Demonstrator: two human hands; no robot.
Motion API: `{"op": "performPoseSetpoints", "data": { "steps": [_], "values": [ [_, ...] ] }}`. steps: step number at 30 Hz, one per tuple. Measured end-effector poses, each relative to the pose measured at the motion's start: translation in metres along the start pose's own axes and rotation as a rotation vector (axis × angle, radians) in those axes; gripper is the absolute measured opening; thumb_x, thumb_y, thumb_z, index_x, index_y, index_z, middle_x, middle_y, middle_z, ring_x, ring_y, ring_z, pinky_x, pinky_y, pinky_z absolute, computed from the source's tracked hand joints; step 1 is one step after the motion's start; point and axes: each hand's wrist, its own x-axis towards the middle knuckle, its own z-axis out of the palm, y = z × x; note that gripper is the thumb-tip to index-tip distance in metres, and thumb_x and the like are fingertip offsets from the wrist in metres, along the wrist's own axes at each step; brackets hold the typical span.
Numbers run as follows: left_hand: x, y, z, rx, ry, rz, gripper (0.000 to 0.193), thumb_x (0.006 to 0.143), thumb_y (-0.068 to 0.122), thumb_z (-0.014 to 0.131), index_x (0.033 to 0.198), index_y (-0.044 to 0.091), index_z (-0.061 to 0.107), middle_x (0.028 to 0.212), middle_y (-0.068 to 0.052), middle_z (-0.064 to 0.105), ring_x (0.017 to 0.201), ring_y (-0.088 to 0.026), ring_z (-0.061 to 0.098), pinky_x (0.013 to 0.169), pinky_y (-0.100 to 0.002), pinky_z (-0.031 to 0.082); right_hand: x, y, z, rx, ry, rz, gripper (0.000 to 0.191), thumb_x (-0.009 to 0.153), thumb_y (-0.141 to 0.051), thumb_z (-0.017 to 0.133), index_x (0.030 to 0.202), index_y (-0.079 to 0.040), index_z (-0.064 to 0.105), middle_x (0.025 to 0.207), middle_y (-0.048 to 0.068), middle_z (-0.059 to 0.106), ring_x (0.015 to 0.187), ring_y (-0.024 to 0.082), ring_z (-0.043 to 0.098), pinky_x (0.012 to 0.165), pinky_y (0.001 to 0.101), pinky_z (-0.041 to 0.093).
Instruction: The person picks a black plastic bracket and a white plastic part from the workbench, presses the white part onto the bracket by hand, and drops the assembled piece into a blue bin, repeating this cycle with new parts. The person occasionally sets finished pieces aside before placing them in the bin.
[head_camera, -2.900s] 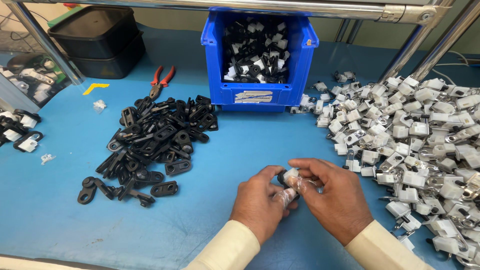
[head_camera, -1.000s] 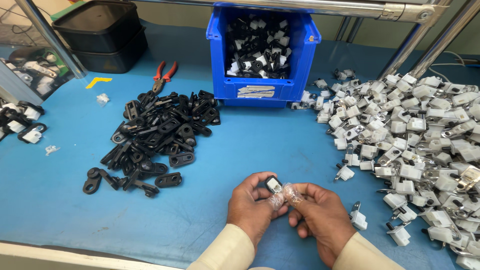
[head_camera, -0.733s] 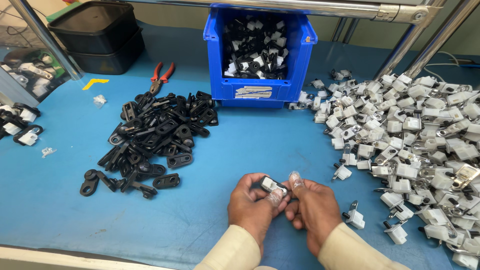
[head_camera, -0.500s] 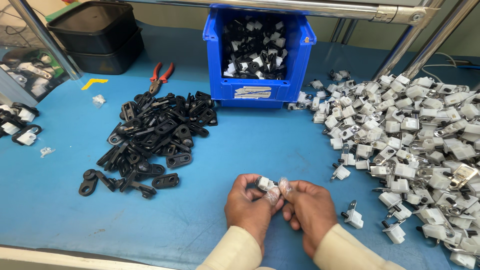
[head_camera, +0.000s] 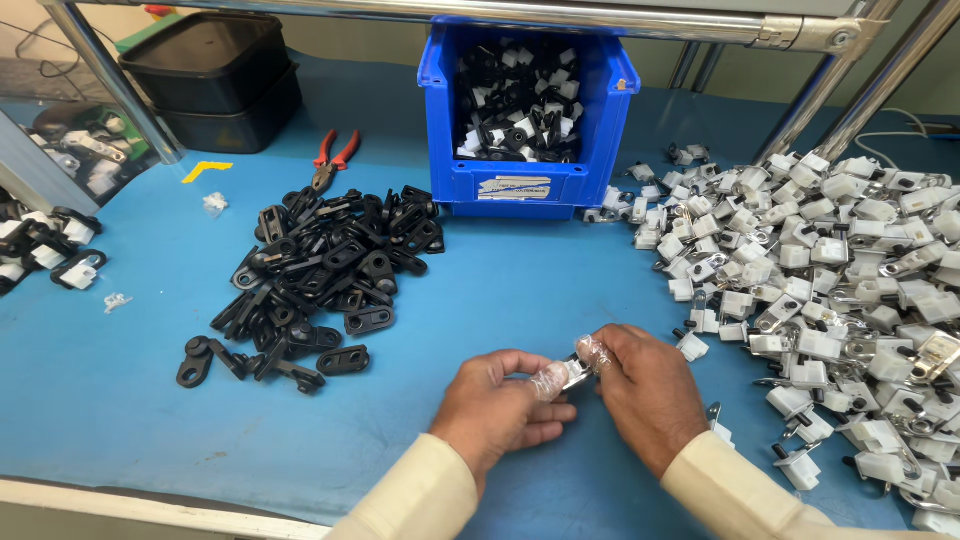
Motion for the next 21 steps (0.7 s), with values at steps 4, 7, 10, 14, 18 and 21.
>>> {"op": "performPoseSetpoints", "data": {
  "steps": [4, 7, 10, 14, 18, 21],
  "values": [
    [-0.005, -0.005, 0.003, 0.013, -0.045, -0.055, 0.033, 0.094, 0.024, 0.066, 0.12, 0.005, 0.065, 0.114, -0.013, 0.073, 0.103, -0.022, 0.075, 0.087, -0.034, 0.063, -0.004, 0.001, -0.001, -0.195, 0.069, -0.147, 0.02, 0.094, -0.024, 0.064, 0.093, -0.007, 0.074, 0.086, 0.01, 0.071, 0.071, 0.028, 0.067, 0.065, 0.0422, 0.053],
    [-0.008, -0.005, 0.001, 0.023, -0.084, -0.055, 0.035, 0.093, 0.026, 0.066, 0.122, 0.006, 0.066, 0.114, -0.012, 0.074, 0.104, -0.022, 0.075, 0.089, -0.033, 0.063, -0.005, -0.001, -0.005, -0.346, 0.024, -0.227, 0.019, 0.093, -0.026, 0.063, 0.093, -0.011, 0.074, 0.089, 0.007, 0.071, 0.073, 0.027, 0.066, 0.064, 0.0411, 0.052],
    [-0.011, -0.005, 0.005, -0.078, -0.032, -0.034, 0.036, 0.091, 0.022, 0.068, 0.121, 0.003, 0.065, 0.113, -0.012, 0.073, 0.102, -0.024, 0.077, 0.089, -0.035, 0.065, -0.004, -0.007, -0.005, 0.007, -0.052, 0.101, 0.024, 0.097, -0.033, 0.063, 0.099, -0.013, 0.074, 0.084, 0.008, 0.073, 0.07, 0.023, 0.063, 0.062, 0.0379, 0.053],
    [-0.012, -0.007, 0.009, -0.225, -0.027, -0.055, 0.038, 0.092, 0.025, 0.069, 0.121, 0.0, 0.065, 0.111, -0.014, 0.073, 0.101, -0.024, 0.076, 0.087, -0.035, 0.064, -0.007, -0.012, -0.002, 0.797, -0.045, 0.566, 0.039, 0.1, -0.038, 0.055, 0.096, -0.003, 0.071, 0.084, 0.009, 0.071, 0.074, 0.017, 0.068, 0.064, 0.0355, 0.056],
    [-0.01, -0.011, 0.008, -0.176, -0.009, -0.036, 0.036, 0.091, 0.022, 0.069, 0.12, 0.001, 0.065, 0.108, -0.012, 0.075, 0.097, -0.021, 0.077, 0.086, -0.033, 0.065, -0.013, -0.005, -0.001, 0.869, -0.138, 0.644, 0.031, 0.097, -0.032, 0.064, 0.095, -0.002, 0.07, 0.084, 0.007, 0.073, 0.077, 0.016, 0.068, 0.071, 0.0331, 0.055],
    [-0.006, -0.015, 0.011, -0.098, -0.008, 0.01, 0.034, 0.091, 0.02, 0.069, 0.119, 0.001, 0.065, 0.102, -0.012, 0.076, 0.093, -0.02, 0.077, 0.083, -0.033, 0.065, -0.01, 0.002, 0.005, 0.881, -0.134, 0.647, 0.022, 0.094, -0.025, 0.069, 0.093, -0.003, 0.071, 0.082, 0.007, 0.073, 0.075, 0.019, 0.067, 0.073, 0.0341, 0.056]
  ]
}}
